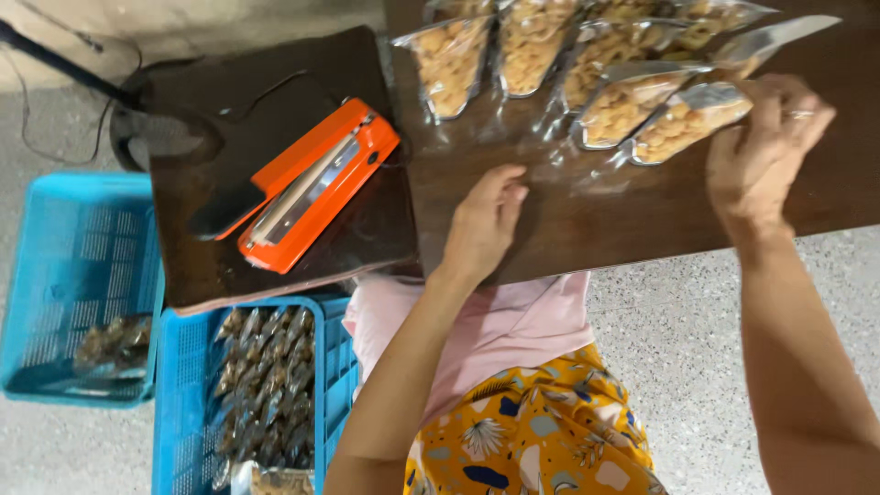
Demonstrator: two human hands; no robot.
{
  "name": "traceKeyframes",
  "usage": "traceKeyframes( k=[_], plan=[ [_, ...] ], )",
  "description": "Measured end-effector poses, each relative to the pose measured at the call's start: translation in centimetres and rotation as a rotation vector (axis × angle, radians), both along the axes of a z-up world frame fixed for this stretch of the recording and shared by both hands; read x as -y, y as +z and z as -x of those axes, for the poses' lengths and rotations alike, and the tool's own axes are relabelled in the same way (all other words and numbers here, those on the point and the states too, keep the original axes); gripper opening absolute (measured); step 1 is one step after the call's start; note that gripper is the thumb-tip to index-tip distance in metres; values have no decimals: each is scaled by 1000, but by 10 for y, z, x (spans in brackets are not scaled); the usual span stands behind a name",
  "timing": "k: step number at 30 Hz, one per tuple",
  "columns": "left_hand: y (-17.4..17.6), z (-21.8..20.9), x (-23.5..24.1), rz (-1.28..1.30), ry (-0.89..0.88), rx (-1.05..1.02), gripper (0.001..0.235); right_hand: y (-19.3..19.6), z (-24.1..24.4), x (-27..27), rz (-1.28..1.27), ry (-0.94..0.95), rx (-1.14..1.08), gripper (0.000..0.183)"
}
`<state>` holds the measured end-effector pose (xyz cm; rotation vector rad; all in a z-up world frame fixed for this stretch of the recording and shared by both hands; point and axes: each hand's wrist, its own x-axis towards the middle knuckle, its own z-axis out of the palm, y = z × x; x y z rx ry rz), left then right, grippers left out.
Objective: The person uses an orange heat sealer to seal clear plastic bags filled with snacks. They pick up a bag from a blue basket, place it under the sealer, press the handle to seal the top, and then place the sealed bag back into the basket. This process is repeated for multiple bags.
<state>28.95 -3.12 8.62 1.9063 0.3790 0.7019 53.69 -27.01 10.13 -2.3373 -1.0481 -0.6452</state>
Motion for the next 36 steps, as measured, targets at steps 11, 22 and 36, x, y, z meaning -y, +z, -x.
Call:
traceKeyframes(
  k=[11,22,36],
  plan=[
    [26,-111,54,-539,-218,36,67,2,-43,30,232,260,82,2],
    [70,15,-23,-559,-187,-204,35,40,73,-81,74,687,-295,28],
    [66,137,-206,-134,237,-497,29,-77,187,-234,71,1017,-1768,82]
  ],
)
